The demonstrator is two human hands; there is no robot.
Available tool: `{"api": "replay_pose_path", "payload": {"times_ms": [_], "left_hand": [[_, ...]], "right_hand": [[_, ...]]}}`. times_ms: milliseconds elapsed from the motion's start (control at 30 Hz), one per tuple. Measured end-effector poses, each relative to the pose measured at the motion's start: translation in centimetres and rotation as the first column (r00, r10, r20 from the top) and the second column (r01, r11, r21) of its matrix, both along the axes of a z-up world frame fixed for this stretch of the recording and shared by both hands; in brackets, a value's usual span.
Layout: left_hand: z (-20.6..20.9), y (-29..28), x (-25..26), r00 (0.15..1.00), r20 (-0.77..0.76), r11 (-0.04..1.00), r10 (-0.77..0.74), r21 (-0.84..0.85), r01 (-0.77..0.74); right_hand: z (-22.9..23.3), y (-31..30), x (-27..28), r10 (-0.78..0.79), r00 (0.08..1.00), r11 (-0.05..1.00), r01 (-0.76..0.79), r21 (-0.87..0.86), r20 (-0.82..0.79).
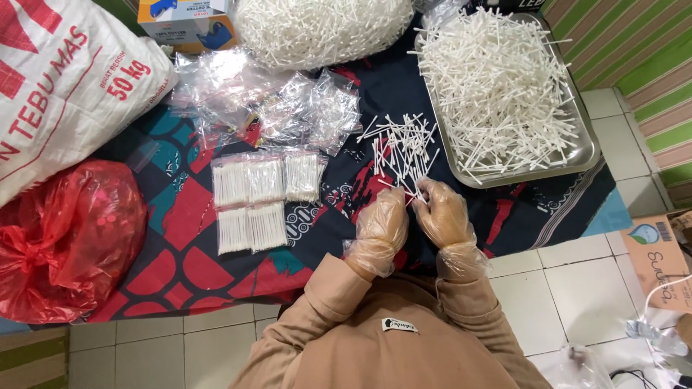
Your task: The person is counting and placing cotton swabs into small plastic bags.
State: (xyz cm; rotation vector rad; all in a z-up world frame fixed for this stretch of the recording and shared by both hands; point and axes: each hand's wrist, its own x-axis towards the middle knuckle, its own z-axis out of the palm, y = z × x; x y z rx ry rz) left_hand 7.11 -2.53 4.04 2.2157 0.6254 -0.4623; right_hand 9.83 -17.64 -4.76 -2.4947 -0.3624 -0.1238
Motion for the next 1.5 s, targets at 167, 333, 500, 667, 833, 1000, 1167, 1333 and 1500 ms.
{"api": "replay_pose_path", "payload": {"times_ms": [167, 333, 500, 667, 833, 1000, 1167, 1333, 1500], "left_hand": [[-3.5, -0.6, -0.2, 0.879, 0.179, 0.862, -0.443, 0.357, 0.361], [-1.6, -1.4, -0.2, 0.846, 0.208, 0.85, -0.492, 0.325, 0.415], [0.8, -2.4, 0.3, 0.954, 0.09, 0.953, -0.285, 0.133, 0.272], [5.6, -2.1, 0.7, 0.992, -0.03, 0.991, -0.126, -0.044, 0.124], [-1.0, -2.2, 1.5, 0.991, 0.031, 0.991, -0.133, 0.018, 0.133], [-6.5, -1.5, 0.6, 0.88, 0.326, 0.929, -0.345, 0.253, 0.27], [-8.6, -0.7, 0.8, 0.836, 0.402, 0.924, -0.374, 0.235, 0.3], [-7.7, -0.4, 0.1, 0.799, 0.475, 0.93, -0.369, 0.197, 0.312], [-7.9, -0.5, 0.2, 0.78, 0.512, 0.932, -0.36, 0.226, 0.282]], "right_hand": [[0.1, 0.2, -0.1, -0.081, 0.996, 0.996, 0.08, 0.028, 0.024], [-0.6, 0.1, -0.6, -0.156, 0.987, 0.982, 0.15, 0.112, 0.04], [-0.6, 0.4, -0.8, -0.201, 0.968, 0.971, 0.176, 0.161, 0.15], [0.0, 0.5, -1.0, -0.235, 0.96, 0.963, 0.209, 0.171, 0.153], [1.0, 0.9, -1.7, -0.291, 0.943, 0.935, 0.245, 0.256, 0.161], [1.7, 1.0, -2.1, -0.322, 0.918, 0.917, 0.241, 0.319, 0.233], [1.2, 1.0, -2.1, -0.325, 0.909, 0.918, 0.237, 0.318, 0.261], [1.5, 1.1, -2.4, -0.297, 0.928, 0.921, 0.217, 0.322, 0.225], [1.5, 1.0, -2.5, -0.272, 0.939, 0.924, 0.193, 0.331, 0.212]]}}
